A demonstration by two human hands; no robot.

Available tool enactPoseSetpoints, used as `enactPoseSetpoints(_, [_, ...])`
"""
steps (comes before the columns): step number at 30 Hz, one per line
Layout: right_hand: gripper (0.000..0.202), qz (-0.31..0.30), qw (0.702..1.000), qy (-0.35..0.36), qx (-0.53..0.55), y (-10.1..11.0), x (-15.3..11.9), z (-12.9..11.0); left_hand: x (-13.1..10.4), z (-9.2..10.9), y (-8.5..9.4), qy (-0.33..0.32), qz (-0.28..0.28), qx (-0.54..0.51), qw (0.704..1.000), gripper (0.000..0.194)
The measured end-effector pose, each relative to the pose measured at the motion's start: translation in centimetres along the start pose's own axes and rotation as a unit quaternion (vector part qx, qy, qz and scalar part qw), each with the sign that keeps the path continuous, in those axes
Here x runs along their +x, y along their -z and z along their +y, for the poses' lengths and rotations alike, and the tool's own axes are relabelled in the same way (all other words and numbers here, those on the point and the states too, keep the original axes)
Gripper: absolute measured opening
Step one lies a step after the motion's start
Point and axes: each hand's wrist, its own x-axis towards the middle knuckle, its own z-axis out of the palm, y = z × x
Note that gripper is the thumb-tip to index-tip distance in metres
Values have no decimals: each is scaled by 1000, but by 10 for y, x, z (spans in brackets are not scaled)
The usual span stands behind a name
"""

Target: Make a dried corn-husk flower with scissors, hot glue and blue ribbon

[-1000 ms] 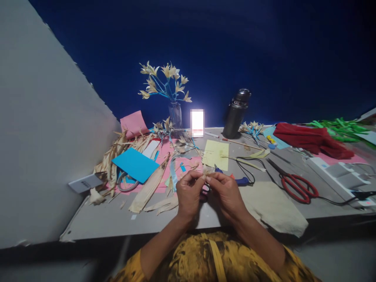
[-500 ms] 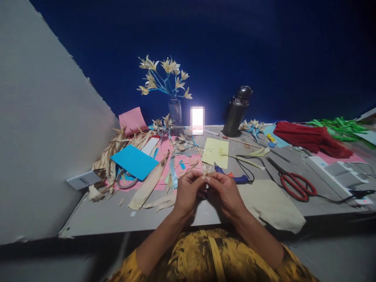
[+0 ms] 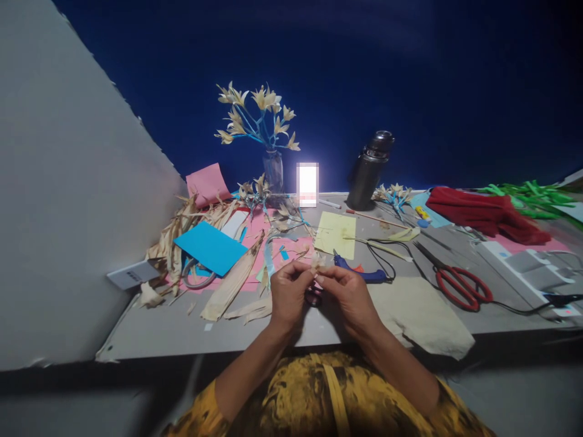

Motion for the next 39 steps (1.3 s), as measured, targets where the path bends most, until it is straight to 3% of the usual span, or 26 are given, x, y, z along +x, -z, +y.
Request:
enactPoseSetpoints(8, [20, -18, 981, 100, -165, 17, -2, -9, -1, 5, 2, 119, -100, -90, 984, 23])
enactPoseSetpoints(14, [18, -19, 974, 104, -201, 20, -1, -15, -1, 9, 2, 153, -103, -100, 978, 26])
enactPoseSetpoints(26, [20, -46, 985, 69, -151, 19, -2, -5, -4, 9, 1, 112, -65, -66, 989, 22])
enactPoseSetpoints(32, [23, 0, 936, 162, -312, 16, -9, -9, -6, 9, -2, 110, -54, -62, 991, 20])
enactPoseSetpoints(39, [25, 0, 945, 147, -291, 15, -8, -12, -4, 3, 0, 82, -58, -2, 995, 23])
